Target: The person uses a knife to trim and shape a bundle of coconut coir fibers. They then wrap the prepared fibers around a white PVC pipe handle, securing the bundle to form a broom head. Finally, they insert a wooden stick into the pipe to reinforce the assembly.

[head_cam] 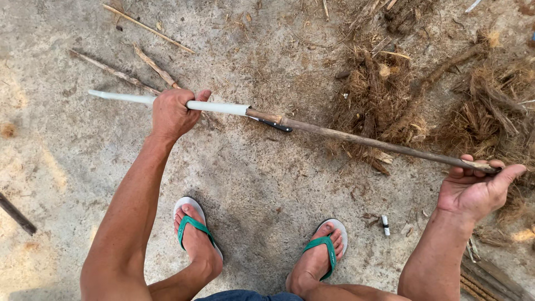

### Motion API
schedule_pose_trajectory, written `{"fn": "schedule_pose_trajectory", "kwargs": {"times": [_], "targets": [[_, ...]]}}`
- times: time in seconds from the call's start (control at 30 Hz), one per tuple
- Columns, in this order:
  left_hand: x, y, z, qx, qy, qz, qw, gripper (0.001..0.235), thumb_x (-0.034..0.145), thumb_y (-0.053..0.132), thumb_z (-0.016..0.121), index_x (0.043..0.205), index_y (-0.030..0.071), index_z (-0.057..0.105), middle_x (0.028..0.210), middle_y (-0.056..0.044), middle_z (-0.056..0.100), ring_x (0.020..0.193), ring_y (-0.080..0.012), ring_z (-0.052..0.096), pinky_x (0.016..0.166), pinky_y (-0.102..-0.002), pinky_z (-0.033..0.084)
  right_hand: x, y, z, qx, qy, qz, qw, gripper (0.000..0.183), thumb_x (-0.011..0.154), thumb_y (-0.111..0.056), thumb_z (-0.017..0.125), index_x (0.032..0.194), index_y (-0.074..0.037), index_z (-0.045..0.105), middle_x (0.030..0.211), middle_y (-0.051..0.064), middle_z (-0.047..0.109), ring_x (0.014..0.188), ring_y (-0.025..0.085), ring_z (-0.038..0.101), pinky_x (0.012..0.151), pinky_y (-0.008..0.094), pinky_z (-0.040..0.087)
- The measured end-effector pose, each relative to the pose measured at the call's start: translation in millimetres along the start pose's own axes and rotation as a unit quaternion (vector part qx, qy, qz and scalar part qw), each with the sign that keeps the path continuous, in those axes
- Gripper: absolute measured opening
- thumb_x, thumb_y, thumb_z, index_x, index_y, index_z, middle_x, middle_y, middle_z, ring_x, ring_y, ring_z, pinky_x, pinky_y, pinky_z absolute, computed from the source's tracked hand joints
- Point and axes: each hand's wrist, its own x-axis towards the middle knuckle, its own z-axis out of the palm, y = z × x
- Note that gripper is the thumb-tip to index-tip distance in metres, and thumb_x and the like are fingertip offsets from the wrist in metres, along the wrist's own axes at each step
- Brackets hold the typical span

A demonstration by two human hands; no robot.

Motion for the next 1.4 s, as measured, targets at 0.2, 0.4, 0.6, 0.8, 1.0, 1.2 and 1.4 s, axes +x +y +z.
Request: {"fn": "schedule_pose_trajectory", "kwargs": {"times": [0.2,0.4,0.6,0.8,1.0,1.2,1.4], "targets": [[2.3,5.4,-4.0,0.019,-0.006,0.003,1.0,0.064,0.107,0.048,0.069,0.055,0.016,0.052,0.049,-0.001,0.049,0.042,-0.0159,0.045,0.048,-0.038,0.043,0.7,0.4,0.8,-0.027,0.008,0.001,1.0,0.041,0.117,-0.04,0.052,0.098,-0.004,0.059,0.082,0.011,0.066,0.082,0.028,0.075,0.072,0.037,0.065],[1.9,0.7,0.0,0.06,-0.017,0.021,0.998,0.063,0.111,0.046,0.068,0.056,0.018,0.053,0.049,-0.001,0.052,0.04,-0.0169,0.046,0.046,-0.036,0.042,1.8,-23.3,3.1,-0.105,0.018,-0.068,0.992,0.043,0.124,-0.032,0.047,0.096,0.0,0.057,0.079,0.014,0.06,0.074,0.029,0.072,0.07,0.039,0.067],[-2.0,17.5,1.6,0.106,0.026,0.092,0.99,0.061,0.108,0.047,0.068,0.056,0.018,0.055,0.053,-0.002,0.057,0.048,-0.0186,0.053,0.055,-0.037,0.046,9.8,-40.1,13.4,-0.12,-0.09,-0.079,0.986,0.036,0.124,-0.021,0.038,0.1,0.002,0.052,0.083,0.018,0.056,0.084,0.037,0.073,0.079,0.044,0.066],[-6.6,16.2,5.6,0.105,0.035,0.086,0.99,0.061,0.111,0.046,0.064,0.058,0.019,0.054,0.056,0.0,0.057,0.049,-0.0178,0.053,0.061,-0.038,0.049,8.6,-21.1,38.4,-0.07,-0.128,-0.082,0.986,0.035,0.123,-0.026,0.039,0.105,0.0,0.053,0.084,0.018,0.061,0.078,0.037,0.073,0.072,0.043,0.065],[-4.1,16.2,2.0,0.121,-0.131,-0.006,0.984,0.067,0.112,0.051,0.055,0.053,0.019,0.054,0.049,0.0,0.053,0.036,-0.0185,0.044,0.046,-0.04,0.047,34.1,-21.8,30.9,-0.09,-0.241,-0.15,0.955,0.042,0.128,-0.031,0.048,0.1,-0.001,0.057,0.084,0.02,0.061,0.081,0.037,0.075,0.075,0.042,0.066],[-3.1,9.5,1.7,0.152,-0.191,-0.009,0.97,0.059,0.11,0.05,0.049,0.061,0.023,0.068,0.048,-0.003,0.054,0.038,-0.0163,0.046,0.048,-0.039,0.047,43.6,-26.5,29.9,-0.108,-0.248,-0.096,0.958,0.024,0.122,-0.02,0.053,0.118,0.001,0.063,0.104,0.021,0.065,0.096,0.029,0.072,0.09,0.04,0.062],[12.2,-1.9,-5.4,0.179,-0.294,-0.043,0.938,0.054,0.11,0.054,0.043,0.074,0.024,0.072,0.046,0.0,0.049,0.038,-0.014,0.043,0.039,-0.037,0.045,-15.7,-55.5,126.4,-0.611,-0.285,-0.404,0.618,0.042,0.103,-0.037,0.066,0.125,-0.001,0.064,0.118,0.022,0.068,0.112,0.033,0.067,0.098,0.05,0.057]]}}
